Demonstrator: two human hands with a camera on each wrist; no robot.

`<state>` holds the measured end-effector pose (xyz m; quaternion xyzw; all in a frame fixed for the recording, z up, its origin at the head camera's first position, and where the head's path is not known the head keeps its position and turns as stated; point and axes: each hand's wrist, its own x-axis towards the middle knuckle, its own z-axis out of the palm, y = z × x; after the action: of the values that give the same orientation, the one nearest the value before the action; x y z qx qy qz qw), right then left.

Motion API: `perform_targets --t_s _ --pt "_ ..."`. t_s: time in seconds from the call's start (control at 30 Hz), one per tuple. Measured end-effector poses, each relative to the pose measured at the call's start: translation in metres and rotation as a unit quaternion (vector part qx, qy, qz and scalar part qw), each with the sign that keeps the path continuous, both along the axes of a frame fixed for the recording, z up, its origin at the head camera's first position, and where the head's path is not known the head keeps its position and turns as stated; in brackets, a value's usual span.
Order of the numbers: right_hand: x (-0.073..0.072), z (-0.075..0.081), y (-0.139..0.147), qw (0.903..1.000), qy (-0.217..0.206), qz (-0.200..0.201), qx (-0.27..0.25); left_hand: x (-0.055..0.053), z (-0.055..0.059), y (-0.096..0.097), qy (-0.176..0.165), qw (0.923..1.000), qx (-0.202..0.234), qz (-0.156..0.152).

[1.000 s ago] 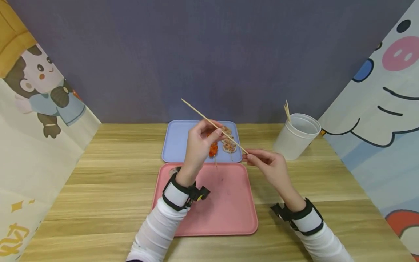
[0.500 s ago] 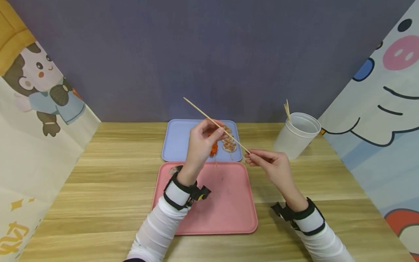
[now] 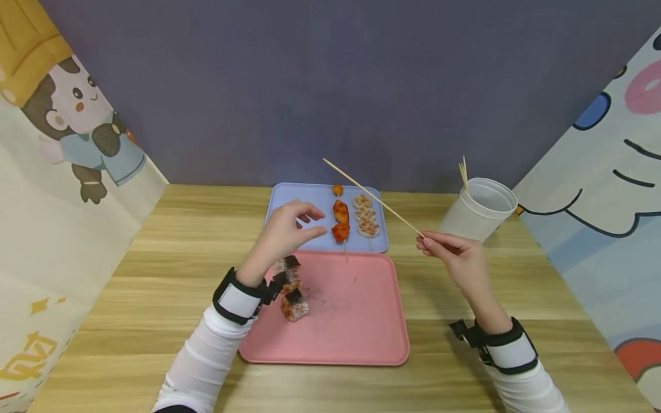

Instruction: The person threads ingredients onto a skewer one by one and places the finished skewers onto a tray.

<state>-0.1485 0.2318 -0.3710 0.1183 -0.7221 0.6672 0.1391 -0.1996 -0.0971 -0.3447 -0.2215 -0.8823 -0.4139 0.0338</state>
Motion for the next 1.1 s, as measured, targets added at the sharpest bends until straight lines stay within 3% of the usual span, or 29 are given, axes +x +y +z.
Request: perform_targets --t_s 0.1,0.2,0.37,0.63,0.77,0.97,1.1 --pt "-0.001 -0.002 0.006 1.0 -0.001 -0.007 0.004 -0.002 -0.007 -0.012 0.019 0.9983 -0.049 -0.025" --pt "-0.001 -0.002 0.013 0.9999 -0.003 -0.013 0.007 -0.005 -0.014 -0.022 0.041 0.9904 -0.107 -0.077" --pt "0.001 -0.004 0.024 0.9995 -0.012 -0.021 0.022 -0.013 -0.025 -0.035 0.048 0.9666 -0.192 -0.163" --pt "0.003 -0.005 0.033 0.9966 -0.032 -0.034 0.068 -0.016 -0.045 -0.05 0.076 0.9305 -0.272 -0.234" --pt "0.003 -0.004 0.035 0.9974 -0.024 -0.031 0.061 -0.016 -0.054 -0.056 0.076 0.9228 -0.283 -0.251" --pt "0.003 -0.003 0.037 0.9966 -0.028 -0.039 0.067 -0.016 -0.063 -0.06 0.056 0.9199 -0.3 -0.246" --pt "0.004 -0.002 0.037 0.9951 -0.035 -0.049 0.078 -0.018 -0.066 -0.059 0.068 0.9172 -0.306 -0.246"
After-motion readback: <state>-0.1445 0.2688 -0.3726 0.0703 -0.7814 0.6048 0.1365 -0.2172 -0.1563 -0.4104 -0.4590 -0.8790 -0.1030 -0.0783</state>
